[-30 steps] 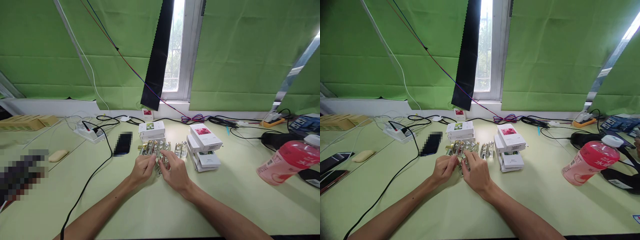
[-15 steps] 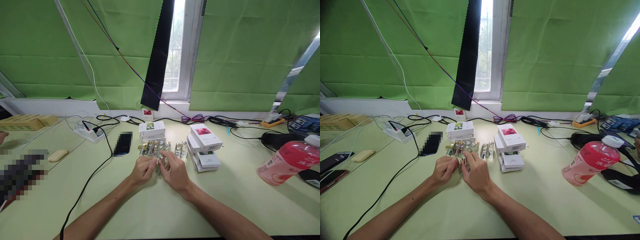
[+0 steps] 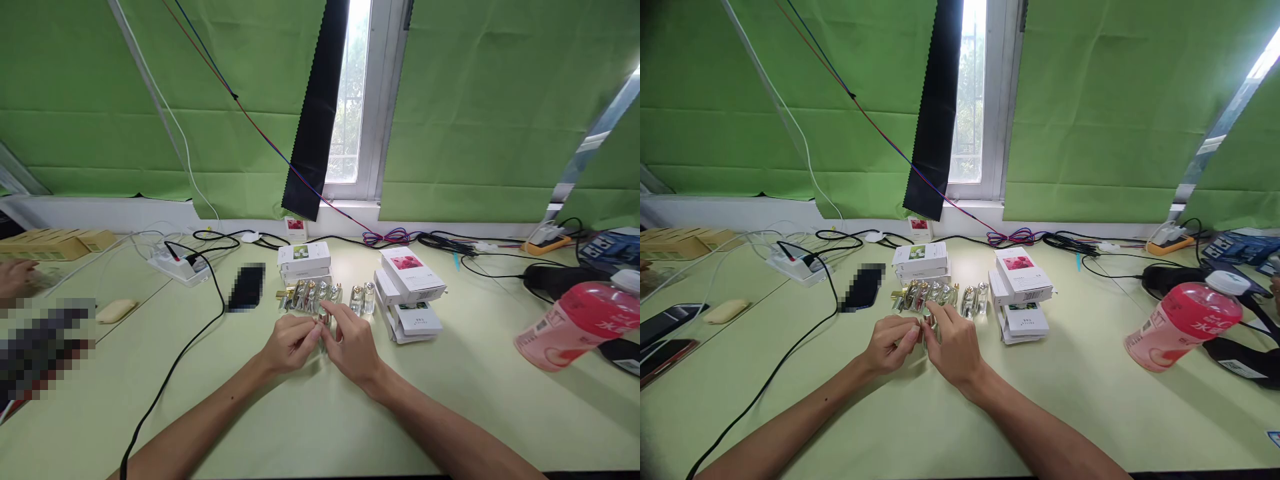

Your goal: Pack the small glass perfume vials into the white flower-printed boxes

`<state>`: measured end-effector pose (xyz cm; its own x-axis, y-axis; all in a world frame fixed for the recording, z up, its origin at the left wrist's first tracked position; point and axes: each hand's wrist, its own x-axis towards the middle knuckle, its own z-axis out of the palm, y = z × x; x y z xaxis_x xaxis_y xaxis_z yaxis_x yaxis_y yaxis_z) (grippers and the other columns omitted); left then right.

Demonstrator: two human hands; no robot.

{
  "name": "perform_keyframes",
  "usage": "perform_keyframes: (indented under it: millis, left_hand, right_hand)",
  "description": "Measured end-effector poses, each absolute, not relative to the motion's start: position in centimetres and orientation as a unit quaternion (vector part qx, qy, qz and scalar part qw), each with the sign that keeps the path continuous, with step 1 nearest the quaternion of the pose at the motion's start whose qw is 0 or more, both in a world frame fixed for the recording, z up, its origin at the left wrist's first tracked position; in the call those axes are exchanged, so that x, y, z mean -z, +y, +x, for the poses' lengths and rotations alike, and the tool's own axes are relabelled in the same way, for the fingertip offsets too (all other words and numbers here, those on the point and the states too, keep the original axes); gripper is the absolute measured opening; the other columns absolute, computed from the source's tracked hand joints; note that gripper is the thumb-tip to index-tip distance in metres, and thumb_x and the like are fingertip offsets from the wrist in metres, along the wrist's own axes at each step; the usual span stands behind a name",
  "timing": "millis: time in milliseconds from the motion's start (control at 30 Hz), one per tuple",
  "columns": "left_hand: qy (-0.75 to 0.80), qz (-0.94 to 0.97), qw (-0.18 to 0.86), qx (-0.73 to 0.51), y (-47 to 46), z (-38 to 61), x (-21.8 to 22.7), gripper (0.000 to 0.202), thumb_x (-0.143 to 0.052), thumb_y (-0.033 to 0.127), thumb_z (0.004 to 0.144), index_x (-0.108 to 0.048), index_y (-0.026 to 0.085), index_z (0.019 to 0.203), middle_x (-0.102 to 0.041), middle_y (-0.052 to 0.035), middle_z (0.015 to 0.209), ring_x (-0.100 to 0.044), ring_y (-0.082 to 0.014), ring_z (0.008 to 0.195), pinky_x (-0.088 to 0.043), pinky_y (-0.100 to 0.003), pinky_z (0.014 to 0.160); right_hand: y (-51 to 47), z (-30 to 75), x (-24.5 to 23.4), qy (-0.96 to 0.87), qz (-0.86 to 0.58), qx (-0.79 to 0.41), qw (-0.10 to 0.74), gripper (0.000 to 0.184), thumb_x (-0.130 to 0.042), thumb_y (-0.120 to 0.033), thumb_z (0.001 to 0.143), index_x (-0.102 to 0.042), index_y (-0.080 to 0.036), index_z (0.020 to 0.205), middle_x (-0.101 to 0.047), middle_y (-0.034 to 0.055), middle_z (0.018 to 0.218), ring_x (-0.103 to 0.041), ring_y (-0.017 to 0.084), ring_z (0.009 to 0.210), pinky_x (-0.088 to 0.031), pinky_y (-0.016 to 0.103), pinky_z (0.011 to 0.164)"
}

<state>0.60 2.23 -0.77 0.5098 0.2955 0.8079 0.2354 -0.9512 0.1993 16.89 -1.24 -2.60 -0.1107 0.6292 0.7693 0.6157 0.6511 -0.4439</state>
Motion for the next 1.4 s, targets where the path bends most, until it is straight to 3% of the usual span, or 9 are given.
perform_keyframes:
  millis: [500,967,1400]
  left_hand:
    - [0.236,0.837,0.023,-0.493,2.22,0.55,1.24,0.047,-0.032,0.018,0.104,-0.046,0.019,0.059,-0.049,0.0008,0.05,-0.042,-0.0099,0.043,-0.032,-0.026,0.048]
    - [0.375,0.791,0.14,-0.463,1.59,0.91,0.58,0.032,-0.033,0.031,0.106,-0.062,0.016,0.105,-0.058,0.0017,0.059,-0.058,-0.015,0.055,-0.047,-0.027,0.06]
    - [0.336,0.817,0.186,-0.431,1.93,0.89,0.86,0.034,-0.031,0.031,0.107,-0.059,0.015,0.117,-0.061,-0.0008,0.062,-0.054,-0.0141,0.05,-0.043,-0.026,0.049]
  right_hand:
    - [-1.19,16.8,2.71,-0.737,-0.416,-0.013,0.532,0.027,-0.056,-0.022,0.097,-0.062,-0.017,0.123,-0.073,0.0075,0.095,-0.058,0.012,0.053,-0.051,0.026,0.055]
    - [-1.18,16.64,2.84,-0.741,-0.413,-0.019,0.53,0.031,-0.059,-0.019,0.096,-0.062,-0.019,0.127,-0.074,0.0072,0.098,-0.063,0.012,0.059,-0.052,0.025,0.054]
    - [-1.27,16.62,2.68,-0.742,-0.406,-0.024,0.533,0.03,-0.056,-0.018,0.096,-0.062,-0.018,0.125,-0.074,0.0078,0.099,-0.064,0.014,0.061,-0.051,0.026,0.054]
